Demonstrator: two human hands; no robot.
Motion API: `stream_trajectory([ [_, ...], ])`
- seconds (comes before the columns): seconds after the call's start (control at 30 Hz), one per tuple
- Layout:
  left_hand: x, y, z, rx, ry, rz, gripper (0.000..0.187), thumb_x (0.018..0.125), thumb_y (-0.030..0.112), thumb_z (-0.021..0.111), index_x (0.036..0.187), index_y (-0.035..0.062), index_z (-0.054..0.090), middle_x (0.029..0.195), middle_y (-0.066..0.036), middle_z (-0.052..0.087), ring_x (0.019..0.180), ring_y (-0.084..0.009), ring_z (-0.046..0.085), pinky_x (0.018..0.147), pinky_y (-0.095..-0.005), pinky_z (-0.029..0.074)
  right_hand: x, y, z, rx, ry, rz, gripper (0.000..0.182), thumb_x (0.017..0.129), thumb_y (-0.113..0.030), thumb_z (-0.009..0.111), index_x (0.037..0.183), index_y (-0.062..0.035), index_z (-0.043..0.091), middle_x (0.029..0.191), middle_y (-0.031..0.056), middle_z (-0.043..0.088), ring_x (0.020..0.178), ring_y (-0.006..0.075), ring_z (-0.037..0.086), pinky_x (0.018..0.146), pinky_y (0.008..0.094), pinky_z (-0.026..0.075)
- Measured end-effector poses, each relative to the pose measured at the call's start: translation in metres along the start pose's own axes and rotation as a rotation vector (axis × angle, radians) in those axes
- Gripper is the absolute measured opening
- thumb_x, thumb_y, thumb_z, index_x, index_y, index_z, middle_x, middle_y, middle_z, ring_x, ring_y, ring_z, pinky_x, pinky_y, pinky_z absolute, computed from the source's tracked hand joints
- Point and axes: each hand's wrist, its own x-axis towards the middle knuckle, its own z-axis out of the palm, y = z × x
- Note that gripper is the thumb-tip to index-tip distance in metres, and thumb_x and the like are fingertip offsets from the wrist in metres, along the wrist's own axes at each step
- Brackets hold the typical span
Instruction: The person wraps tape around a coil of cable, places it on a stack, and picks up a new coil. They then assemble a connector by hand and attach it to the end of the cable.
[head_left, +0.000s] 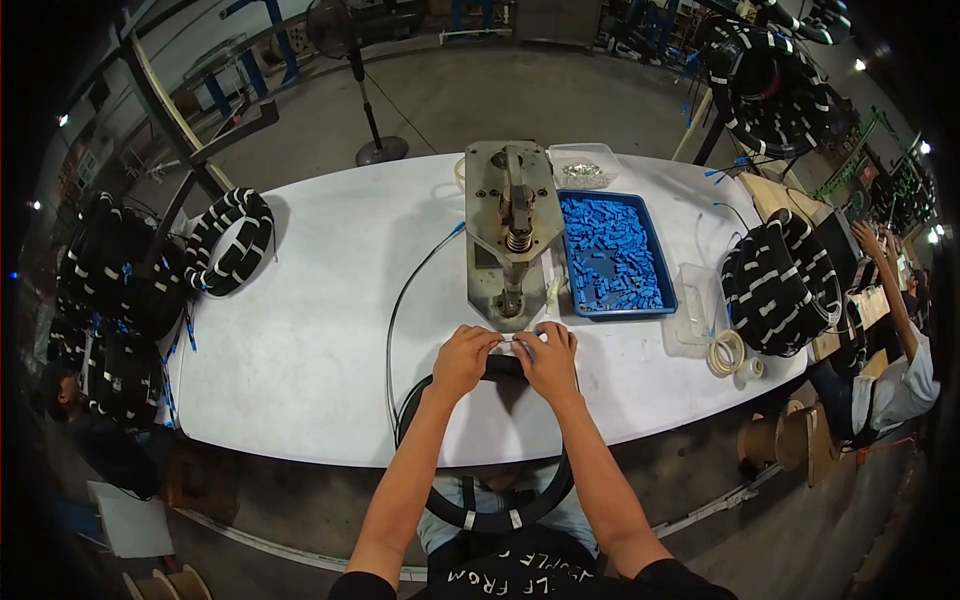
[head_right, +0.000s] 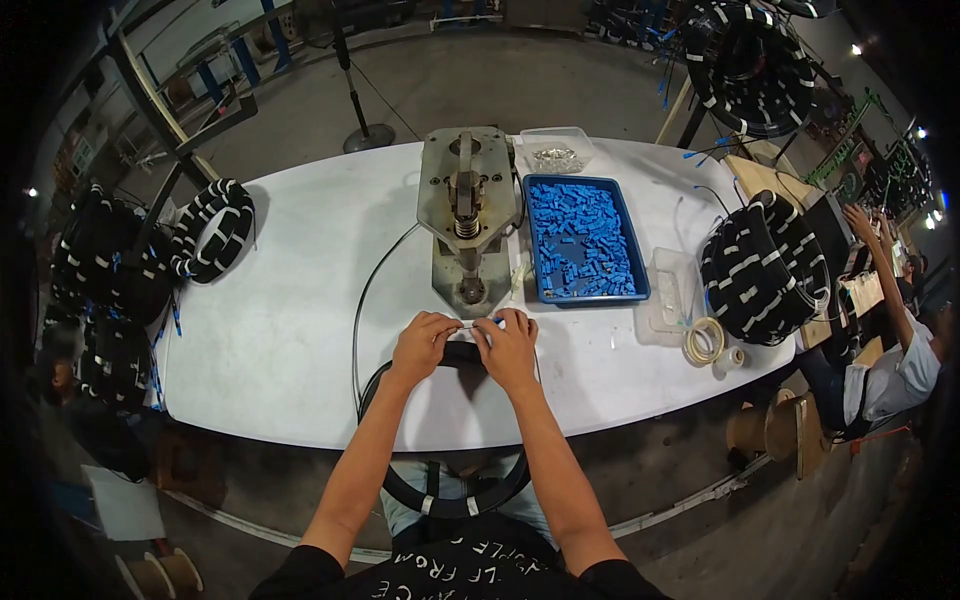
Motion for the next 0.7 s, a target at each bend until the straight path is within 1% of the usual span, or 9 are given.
stream_trajectory([
  [0.13,0.01,0.002,0.01,-0.004,0.01,-0.005,0.012,0.089,0.012,0.064,0.098,0.0077,0.071,0.09,-0.005,0.067,0.086,-0.0264,0.061,0.074,-0.0375,0.052,-0.003,0.009,0.001,-0.125,0.087,0.132,0.01,0.083,-0.024,0.073,0.089,-0.0168,0.071,0.099,0.0052,0.055,0.103,0.0282,0.05,0.088,0.0477,0.034],
  [0.2,0.017,0.001,0.017,-0.025,0.027,-0.017,0.012,0.088,0.014,0.065,0.097,0.0079,0.071,0.09,-0.005,0.067,0.086,-0.0267,0.061,0.074,-0.0378,0.052,0.002,0.017,0.005,-0.108,0.113,0.183,0.01,0.083,-0.024,0.073,0.09,-0.0174,0.072,0.099,0.005,0.054,0.103,0.0284,0.049,0.088,0.0475,0.035],
  [0.3,0.018,-0.002,0.022,0.077,-0.003,0.047,0.015,0.088,0.019,0.067,0.096,0.0069,0.071,0.09,-0.006,0.067,0.088,-0.0281,0.063,0.074,-0.0386,0.052,0.006,0.021,0.01,-0.057,0.107,0.256,0.011,0.083,-0.024,0.073,0.092,-0.0192,0.074,0.099,0.0048,0.054,0.105,0.0292,0.047,0.089,0.0473,0.035],
  [0.37,0.016,0.005,0.021,0.052,0.049,-0.071,0.019,0.089,0.023,0.067,0.095,0.0056,0.07,0.088,-0.007,0.067,0.086,-0.0299,0.065,0.071,-0.0398,0.053,0.009,0.019,0.012,0.049,0.076,0.261,0.01,0.083,-0.025,0.073,0.092,-0.0194,0.073,0.1,0.0052,0.054,0.105,0.0292,0.047,0.09,0.0475,0.035],
  [0.5,0.014,0.001,0.023,0.127,0.029,-0.044,0.02,0.09,0.024,0.065,0.096,0.0049,0.07,0.085,-0.009,0.068,0.079,-0.0321,0.066,0.067,-0.041,0.054,0.009,0.017,0.009,0.059,0.048,0.242,0.009,0.084,-0.022,0.073,0.092,-0.0177,0.073,0.099,0.0046,0.055,0.103,0.028,0.048,0.086,0.046,0.036],
  [0.57,0.011,0.0,0.024,0.11,0.061,-0.047,0.019,0.09,0.02,0.065,0.096,0.0025,0.07,0.084,-0.016,0.07,0.073,-0.0359,0.067,0.064,-0.0421,0.053,0.005,0.01,0.008,-0.02,0.067,0.197,0.011,0.086,-0.02,0.069,0.097,-0.0174,0.07,0.105,0.0061,0.055,0.108,0.0303,0.047,0.091,0.0485,0.033],
  [0.6,0.01,0.0,0.025,0.109,0.056,-0.048,0.019,0.09,0.02,0.065,0.096,0.0025,0.07,0.084,-0.016,0.07,0.073,-0.0359,0.067,0.064,-0.0421,0.053,0.004,-0.001,0.004,-0.019,0.066,0.202,0.011,0.086,-0.02,0.069,0.097,-0.0174,0.07,0.105,0.0061,0.055,0.108,0.0303,0.047,0.091,0.0485,0.033],
  [0.67,0.006,0.001,0.024,0.097,0.085,-0.069,0.019,0.091,0.018,0.064,0.097,0.0012,0.07,0.08,-0.02,0.069,0.07,-0.0367,0.067,0.063,-0.0426,0.053,0.001,-0.026,-0.004,-0.226,0.04,0.3,0.015,0.088,-0.018,0.064,0.103,-0.0164,0.067,0.111,0.0071,0.055,0.113,0.0319,0.046,0.094,0.051,0.032],
  [0.7,0.005,0.002,0.024,0.101,0.077,-0.07,0.019,0.091,0.018,0.064,0.097,0.0012,0.07,0.08,-0.02,0.069,0.07,-0.0367,0.067,0.063,-0.0426,0.053,-0.003,-0.026,-0.001,-0.222,0.038,0.308,0.015,0.088,-0.018,0.064,0.103,-0.0164,0.067,0.111,0.0071,0.055,0.113,0.0319,0.046,0.094,0.051,0.032],
])
